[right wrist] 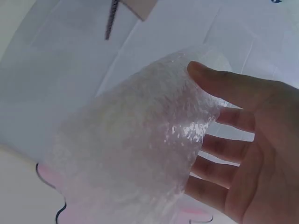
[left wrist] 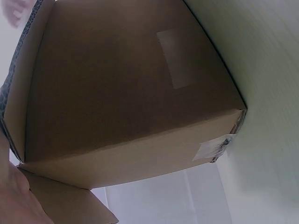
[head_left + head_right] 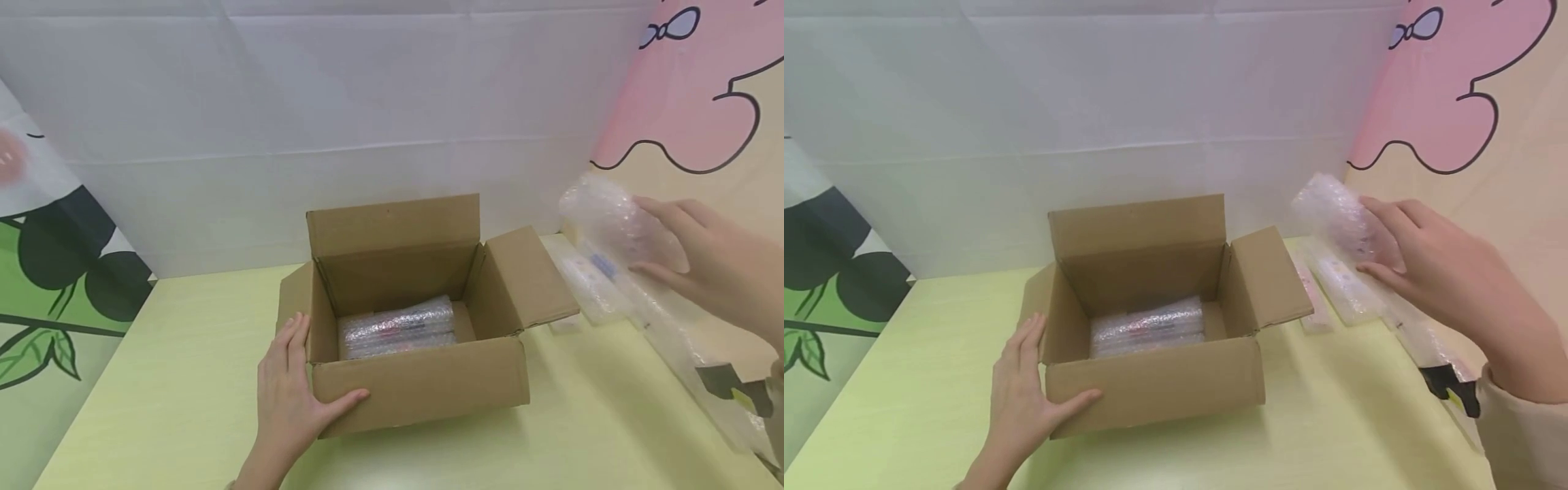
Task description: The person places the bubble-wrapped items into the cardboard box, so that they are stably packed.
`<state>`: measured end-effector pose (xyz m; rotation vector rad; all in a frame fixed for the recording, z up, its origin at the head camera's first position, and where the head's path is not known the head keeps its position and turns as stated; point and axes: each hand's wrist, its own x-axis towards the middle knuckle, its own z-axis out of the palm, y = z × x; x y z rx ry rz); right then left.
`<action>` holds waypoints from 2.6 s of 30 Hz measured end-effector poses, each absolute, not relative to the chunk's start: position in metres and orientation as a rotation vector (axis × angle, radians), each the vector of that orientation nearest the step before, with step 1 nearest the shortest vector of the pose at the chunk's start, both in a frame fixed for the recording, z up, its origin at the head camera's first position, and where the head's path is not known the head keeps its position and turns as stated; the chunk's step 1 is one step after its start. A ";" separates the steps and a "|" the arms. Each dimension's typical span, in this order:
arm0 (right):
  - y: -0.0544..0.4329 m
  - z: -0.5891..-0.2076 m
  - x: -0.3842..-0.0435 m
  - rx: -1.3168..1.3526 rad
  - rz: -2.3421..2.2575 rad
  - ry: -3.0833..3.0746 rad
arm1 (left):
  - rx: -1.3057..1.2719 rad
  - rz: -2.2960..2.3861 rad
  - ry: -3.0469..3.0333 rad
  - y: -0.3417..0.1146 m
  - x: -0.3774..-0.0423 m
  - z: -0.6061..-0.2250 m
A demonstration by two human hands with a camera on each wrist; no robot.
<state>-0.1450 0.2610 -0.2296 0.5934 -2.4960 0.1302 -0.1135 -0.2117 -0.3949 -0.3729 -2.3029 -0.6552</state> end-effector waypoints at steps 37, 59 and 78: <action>0.015 -0.236 -0.231 1.593 -0.422 -2.716 | -0.375 -0.627 -2.304 -0.205 -0.109 -0.391; -0.013 -0.295 -0.262 1.687 -0.545 -2.883 | -0.371 -0.686 -2.339 -0.206 -0.108 -0.392; -0.004 -0.281 -0.260 1.693 -0.512 -2.851 | -0.370 -0.674 -2.358 -0.205 -0.108 -0.392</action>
